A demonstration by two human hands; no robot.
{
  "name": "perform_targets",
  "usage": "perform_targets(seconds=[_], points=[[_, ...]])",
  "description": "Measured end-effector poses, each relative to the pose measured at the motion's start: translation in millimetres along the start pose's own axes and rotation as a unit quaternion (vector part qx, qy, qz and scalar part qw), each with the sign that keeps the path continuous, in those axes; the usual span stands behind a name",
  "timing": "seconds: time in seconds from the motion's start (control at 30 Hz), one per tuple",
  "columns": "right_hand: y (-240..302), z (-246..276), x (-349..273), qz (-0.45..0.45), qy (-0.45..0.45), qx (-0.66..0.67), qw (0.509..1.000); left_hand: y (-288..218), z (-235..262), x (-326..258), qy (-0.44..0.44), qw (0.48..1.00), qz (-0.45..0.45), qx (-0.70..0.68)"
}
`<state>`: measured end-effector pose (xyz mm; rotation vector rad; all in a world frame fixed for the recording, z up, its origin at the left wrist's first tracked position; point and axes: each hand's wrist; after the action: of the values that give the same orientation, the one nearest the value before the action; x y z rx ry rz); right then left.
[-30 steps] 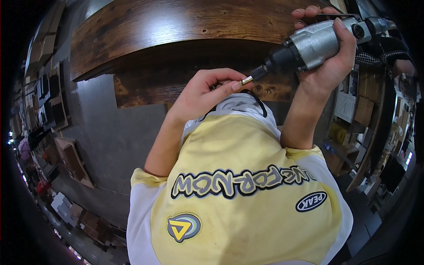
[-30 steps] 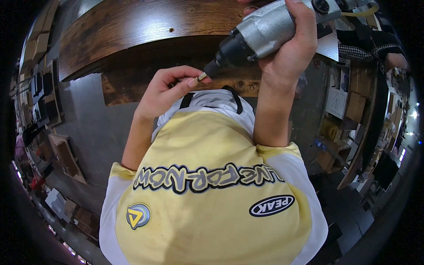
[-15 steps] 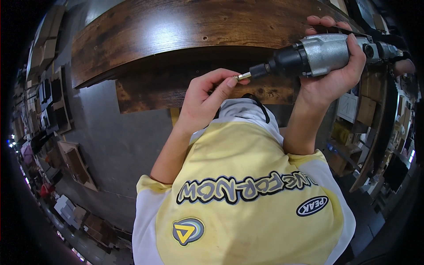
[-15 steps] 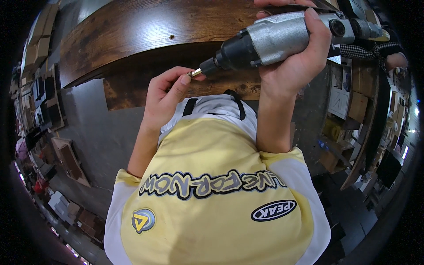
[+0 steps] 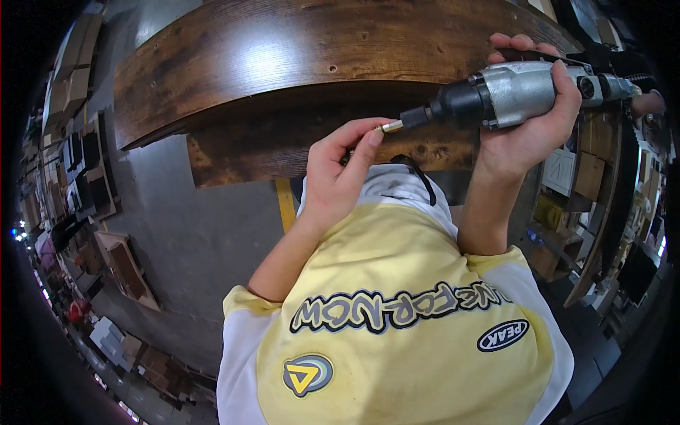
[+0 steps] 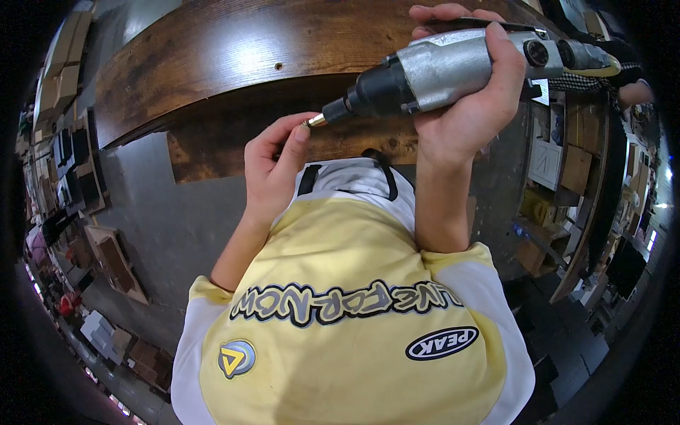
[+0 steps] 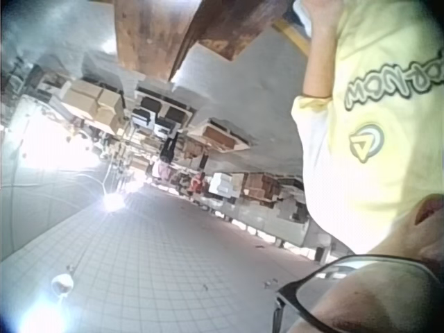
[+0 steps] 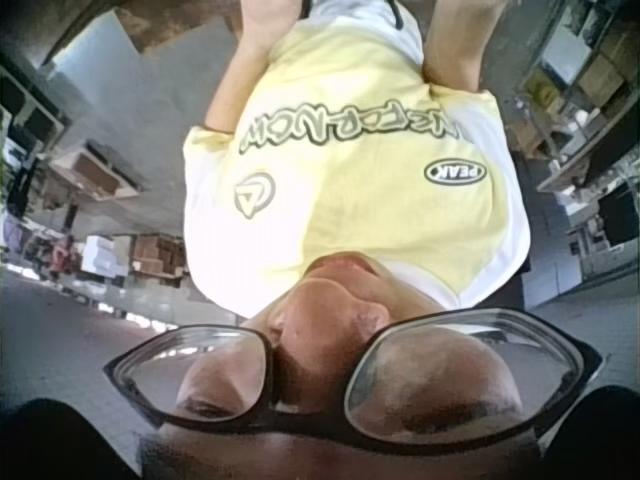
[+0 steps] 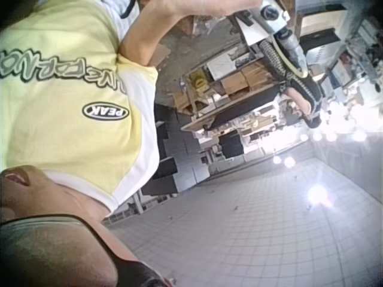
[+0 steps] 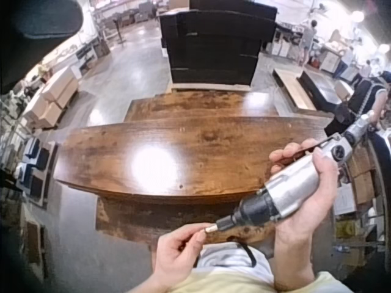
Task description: Assembling wooden furniture components using a pneumatic screwdriver and screws in a factory setting.
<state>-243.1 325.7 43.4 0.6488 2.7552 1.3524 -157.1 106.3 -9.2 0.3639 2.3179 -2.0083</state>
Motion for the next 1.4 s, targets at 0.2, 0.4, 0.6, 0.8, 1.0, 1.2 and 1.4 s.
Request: perform_targets(seconds=[0.2, 0.4, 0.6, 0.8, 1.0, 1.2, 1.4], points=[[-6, -19, -9, -0.018, 0.007, -0.027, 0.999, -1, 7, -1, -0.001, 0.977, -0.106, 0.187], [-5, -18, -13, -0.024, -0.006, -0.023, 0.999, -7, 17, 6, 0.031, 0.942, -0.166, 0.29], [-6, -25, -19, -0.038, -0.003, 0.022, 0.999, 4, 25, -1, 0.1, 0.994, -0.019, -0.039], [-15, -33, -27, -0.06, -0.033, -0.007, 0.998, 3, 34, -4, 0.065, 0.968, -0.129, 0.207], [-17, -48, -38, -0.032, 0.011, -0.021, 0.999, -9, 43, -3, 0.012, 0.894, -0.242, 0.378], [-24, -66, -41, 0.04, 0.041, -0.068, 0.996, -1, 44, 15, -0.008, 0.869, -0.287, 0.403], [-33, -75, -32, 0.126, 0.12, -0.193, 0.966, 5, 46, 38, -0.068, 0.814, -0.337, 0.469]])
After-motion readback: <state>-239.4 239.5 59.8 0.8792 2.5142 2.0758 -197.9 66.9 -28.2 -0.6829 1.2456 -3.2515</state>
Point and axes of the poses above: each hand's wrist, its own x-axis towards the middle knuckle, its own z-axis out of the back of the hand, y = z × x, and after that the axes turned 3 degrees about x, right-handed
